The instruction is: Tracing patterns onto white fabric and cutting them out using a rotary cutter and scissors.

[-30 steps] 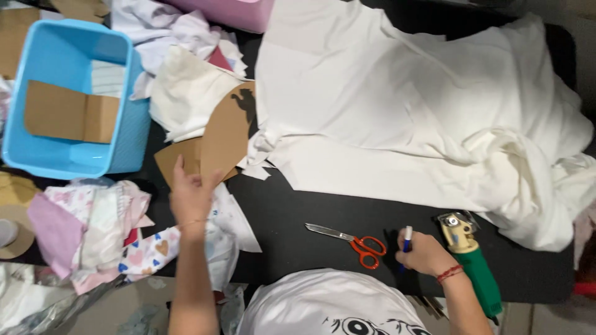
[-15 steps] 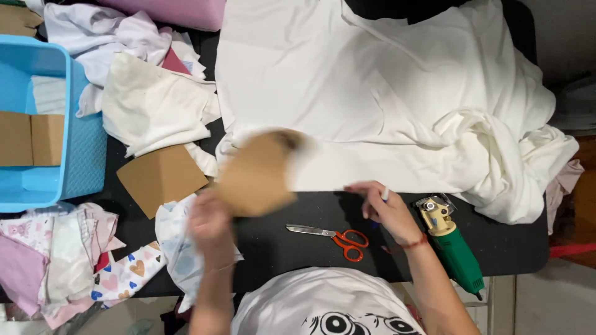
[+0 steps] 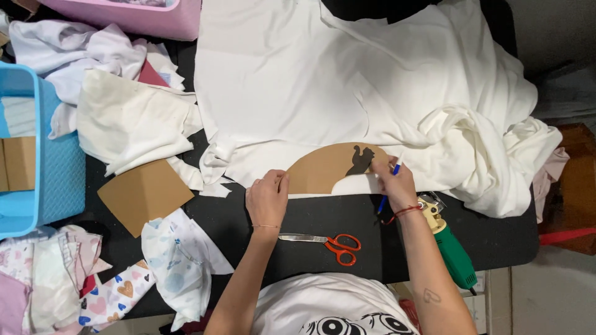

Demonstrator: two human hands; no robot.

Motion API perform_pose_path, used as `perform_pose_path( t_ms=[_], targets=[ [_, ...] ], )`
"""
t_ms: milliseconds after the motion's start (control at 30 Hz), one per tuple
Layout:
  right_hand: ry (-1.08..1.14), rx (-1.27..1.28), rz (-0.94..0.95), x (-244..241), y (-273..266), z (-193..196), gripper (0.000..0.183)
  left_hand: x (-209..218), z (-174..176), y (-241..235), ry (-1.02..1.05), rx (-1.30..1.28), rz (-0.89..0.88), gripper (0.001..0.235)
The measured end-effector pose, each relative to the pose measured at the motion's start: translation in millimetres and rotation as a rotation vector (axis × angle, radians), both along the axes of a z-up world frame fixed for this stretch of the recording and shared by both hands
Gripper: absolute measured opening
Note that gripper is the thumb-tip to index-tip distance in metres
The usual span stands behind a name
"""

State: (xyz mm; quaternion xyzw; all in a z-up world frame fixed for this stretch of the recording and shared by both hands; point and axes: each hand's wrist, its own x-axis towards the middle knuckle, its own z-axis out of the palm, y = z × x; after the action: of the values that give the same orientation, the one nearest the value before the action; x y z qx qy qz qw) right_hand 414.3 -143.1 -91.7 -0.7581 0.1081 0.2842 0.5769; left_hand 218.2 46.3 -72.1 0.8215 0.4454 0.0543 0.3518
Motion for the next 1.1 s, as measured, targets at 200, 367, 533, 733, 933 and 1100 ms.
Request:
perform_pose_path(
  t_ms=[200,367,533,733,933,1100],
  targets=[
    [-0.396,-0.464,0.388,0.3,7.8,4.3,0.042,-2.8,4.2,-5.6,0.036,0.227,-0.081,0.017],
    [-0.354,-0.499,0.447,-16.3,21.7,46.4,0.041,-10.0,4.3,-7.9,0.049,0.085,-0.105,0.020],
    [-0.345,-0.491,0.439,-12.6,9.4,28.4,0.041,-10.0,12.6,-8.7,0.038,0.004,-0.080,0.024],
    [-0.380,-0.527,0.396,-7.4,22.0,28.7,0.040,-4.7,3.2,-10.3,0.047,0.111,-0.075,0.022],
    [-0.403,-0.544,0.384,-6.2,17.4,16.1,0.038,-9.3,-8.3,-13.3,0.039,0.318,-0.085,0.023],
    [-0.448,-0.523,0.401,-3.7,20.2,20.5,0.041,-4.9,-16.3,-28.3,-0.222,0.484,-0.271,0.012]
  ],
)
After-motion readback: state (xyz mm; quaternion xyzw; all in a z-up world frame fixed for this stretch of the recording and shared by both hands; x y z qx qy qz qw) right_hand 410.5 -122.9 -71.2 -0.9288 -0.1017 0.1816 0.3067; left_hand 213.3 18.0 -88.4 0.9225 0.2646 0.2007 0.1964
